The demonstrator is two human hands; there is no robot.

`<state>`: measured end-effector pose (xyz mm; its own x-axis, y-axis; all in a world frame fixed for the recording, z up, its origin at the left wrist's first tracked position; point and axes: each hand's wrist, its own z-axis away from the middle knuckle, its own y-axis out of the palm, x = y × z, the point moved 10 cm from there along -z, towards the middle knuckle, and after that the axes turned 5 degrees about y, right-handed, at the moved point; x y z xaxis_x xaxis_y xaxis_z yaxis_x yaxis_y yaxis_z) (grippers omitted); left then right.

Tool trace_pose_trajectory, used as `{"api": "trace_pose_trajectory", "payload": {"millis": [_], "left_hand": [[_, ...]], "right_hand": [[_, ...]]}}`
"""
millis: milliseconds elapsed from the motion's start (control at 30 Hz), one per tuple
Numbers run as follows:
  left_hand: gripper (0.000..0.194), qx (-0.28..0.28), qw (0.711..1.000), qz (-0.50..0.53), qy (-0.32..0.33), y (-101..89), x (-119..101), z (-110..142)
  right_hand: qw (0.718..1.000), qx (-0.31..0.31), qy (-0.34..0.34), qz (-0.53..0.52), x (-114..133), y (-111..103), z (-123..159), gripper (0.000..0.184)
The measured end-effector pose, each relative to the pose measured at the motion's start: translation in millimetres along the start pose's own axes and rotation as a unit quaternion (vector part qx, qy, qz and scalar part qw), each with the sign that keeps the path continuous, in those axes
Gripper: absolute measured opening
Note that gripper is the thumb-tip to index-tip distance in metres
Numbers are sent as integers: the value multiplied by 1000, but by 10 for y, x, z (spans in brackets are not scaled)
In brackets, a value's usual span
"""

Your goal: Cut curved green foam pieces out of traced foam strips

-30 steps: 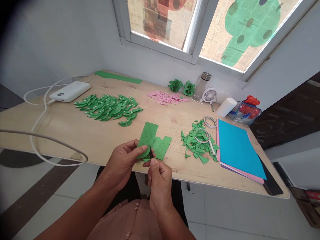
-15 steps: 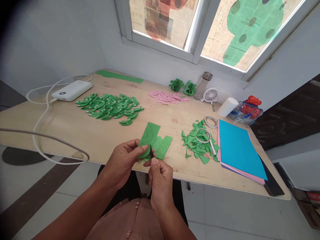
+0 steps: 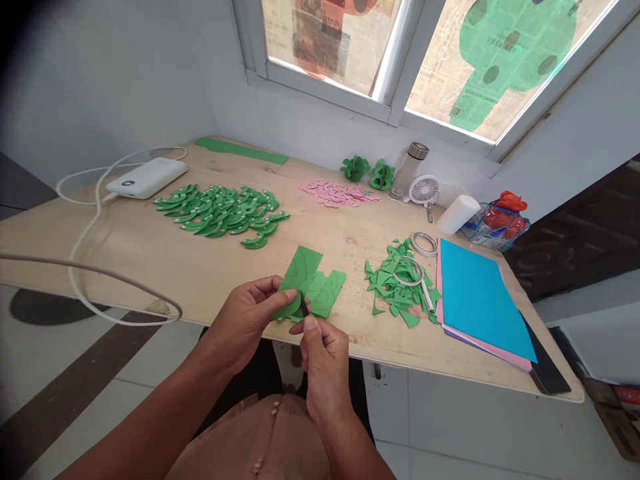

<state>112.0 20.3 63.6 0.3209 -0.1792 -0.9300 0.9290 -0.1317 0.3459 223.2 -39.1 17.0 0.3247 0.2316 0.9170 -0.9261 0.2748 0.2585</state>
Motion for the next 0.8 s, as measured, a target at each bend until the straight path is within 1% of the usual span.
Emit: {"api": "trace_pose_trajectory", "payload": {"millis": [233,567,800], "left_hand": [[18,9,999,-34,8,-21,-32,-27],[21,4,999,-35,2,-69,-20,-26],[23,31,996,-80,8,-69,-102,-42]], "right_hand": [[1000,8,-6,24,32,11,-18,47],[999,5,-9,49,29,-10,-7,46],[998,20,-17,63,57,-7,-44,45]]}}
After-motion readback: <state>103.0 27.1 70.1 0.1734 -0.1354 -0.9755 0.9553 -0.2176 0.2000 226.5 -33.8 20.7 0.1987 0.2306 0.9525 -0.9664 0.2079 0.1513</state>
